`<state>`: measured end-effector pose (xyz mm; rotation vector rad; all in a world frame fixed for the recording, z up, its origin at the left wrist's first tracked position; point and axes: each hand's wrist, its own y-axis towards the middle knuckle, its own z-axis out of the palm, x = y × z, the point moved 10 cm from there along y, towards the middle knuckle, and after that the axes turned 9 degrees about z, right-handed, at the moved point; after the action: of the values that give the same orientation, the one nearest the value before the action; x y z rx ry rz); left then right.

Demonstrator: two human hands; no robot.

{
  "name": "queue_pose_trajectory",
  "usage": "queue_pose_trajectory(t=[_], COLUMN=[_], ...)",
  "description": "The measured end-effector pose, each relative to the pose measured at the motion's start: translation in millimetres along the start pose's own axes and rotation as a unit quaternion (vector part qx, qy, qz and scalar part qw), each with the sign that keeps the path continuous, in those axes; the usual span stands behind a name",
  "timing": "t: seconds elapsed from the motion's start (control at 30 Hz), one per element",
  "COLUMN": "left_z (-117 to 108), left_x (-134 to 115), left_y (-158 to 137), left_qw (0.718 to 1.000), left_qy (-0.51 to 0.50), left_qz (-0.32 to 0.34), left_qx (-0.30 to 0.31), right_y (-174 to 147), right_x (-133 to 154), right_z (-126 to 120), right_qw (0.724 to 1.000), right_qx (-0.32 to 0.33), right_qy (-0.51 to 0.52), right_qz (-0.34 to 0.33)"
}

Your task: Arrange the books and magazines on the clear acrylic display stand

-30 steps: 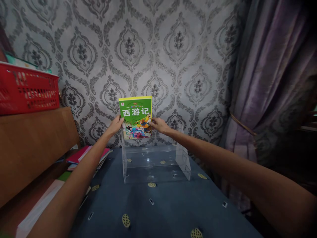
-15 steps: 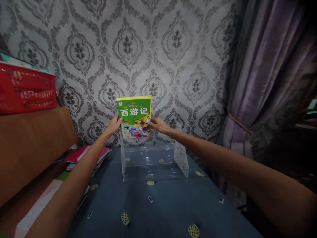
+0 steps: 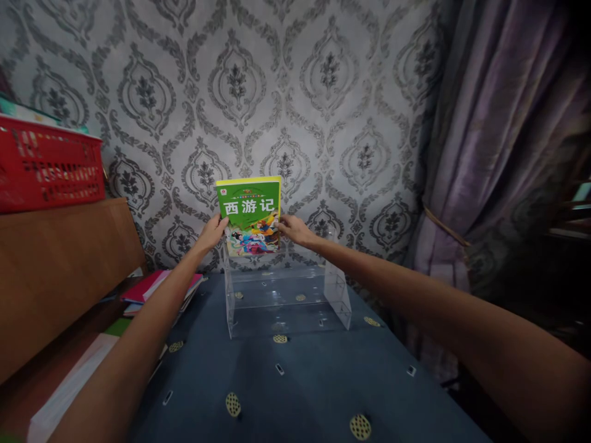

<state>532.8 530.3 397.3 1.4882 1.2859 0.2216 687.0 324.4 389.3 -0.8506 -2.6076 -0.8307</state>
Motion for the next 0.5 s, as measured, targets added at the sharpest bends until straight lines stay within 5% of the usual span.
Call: queue_pose_trajectory(t=[0.27, 0.5], left_z=[18.5, 20.7], left_x=[1.5, 6.3], left_y=[2.2, -1.2], left_qw=[0.996, 0.995], left_qy=[-0.054, -0.054], left_qz=[-0.023, -0.061], left_qx=[0.069, 0.057], right_y=[11.9, 22.0], right_x=[-1.4, -7.5], right_z=[3.4, 12.9], right_qw=[1.0, 0.999], right_qx=[0.007, 0.014], right_qy=[0.002, 0.006], right_qz=[0.021, 0.038])
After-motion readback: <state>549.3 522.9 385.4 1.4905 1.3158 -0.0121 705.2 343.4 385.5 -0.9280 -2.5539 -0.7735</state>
